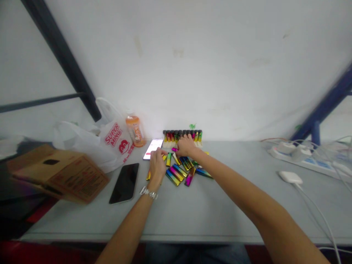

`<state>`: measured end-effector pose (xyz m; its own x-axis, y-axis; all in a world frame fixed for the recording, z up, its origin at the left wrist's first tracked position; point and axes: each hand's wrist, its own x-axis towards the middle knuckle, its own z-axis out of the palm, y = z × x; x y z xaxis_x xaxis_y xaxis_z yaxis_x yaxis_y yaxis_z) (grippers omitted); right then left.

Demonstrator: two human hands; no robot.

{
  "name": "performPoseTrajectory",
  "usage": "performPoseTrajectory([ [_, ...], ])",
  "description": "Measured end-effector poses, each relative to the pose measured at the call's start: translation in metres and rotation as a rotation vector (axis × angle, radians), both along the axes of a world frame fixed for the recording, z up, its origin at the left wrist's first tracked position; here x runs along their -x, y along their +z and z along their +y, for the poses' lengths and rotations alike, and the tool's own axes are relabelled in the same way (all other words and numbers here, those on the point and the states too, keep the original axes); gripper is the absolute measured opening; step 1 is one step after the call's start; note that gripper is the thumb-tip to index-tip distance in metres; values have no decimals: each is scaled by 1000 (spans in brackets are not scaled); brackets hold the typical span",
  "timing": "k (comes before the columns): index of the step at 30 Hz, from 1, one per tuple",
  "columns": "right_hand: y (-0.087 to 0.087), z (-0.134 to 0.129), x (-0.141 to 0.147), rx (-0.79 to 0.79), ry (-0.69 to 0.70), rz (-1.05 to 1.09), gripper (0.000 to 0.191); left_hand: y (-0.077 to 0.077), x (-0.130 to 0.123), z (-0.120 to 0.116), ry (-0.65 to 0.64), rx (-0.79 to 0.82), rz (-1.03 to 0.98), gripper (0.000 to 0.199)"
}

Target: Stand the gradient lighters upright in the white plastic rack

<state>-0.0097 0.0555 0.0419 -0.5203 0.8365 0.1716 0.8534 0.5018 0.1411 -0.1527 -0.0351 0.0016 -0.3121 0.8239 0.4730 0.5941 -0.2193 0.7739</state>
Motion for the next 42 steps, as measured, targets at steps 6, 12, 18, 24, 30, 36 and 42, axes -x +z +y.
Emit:
performPoseTrajectory([
  [6, 3, 0, -13, 19, -70, 147, 35, 1, -2, 3, -17, 3, -50, 37],
  [12, -5, -34, -53, 174, -108, 899, 41, 8, -15, -4, -62, 21, -94, 45],
  [18, -14, -79, -48, 599, 47, 1625, 48, 14, -27, -12, -98, 67, -178, 53],
  [24, -19, -94, -32, 629, 22, 1754, 44, 13, -32, -13, -137, 41, -201, 53],
  [30, -35, -92, -34, 185, -189, 1545, 47, 11, -35, -13, -185, 48, -193, 52],
  [36, -33, -93, -33, -6, -221, 1445, 34, 14, -36, -15, -207, 71, -153, 47],
  [42, -33, -97, -32, 27, -227, 1465, 38, 13, -35, -14, -209, 68, -153, 50],
])
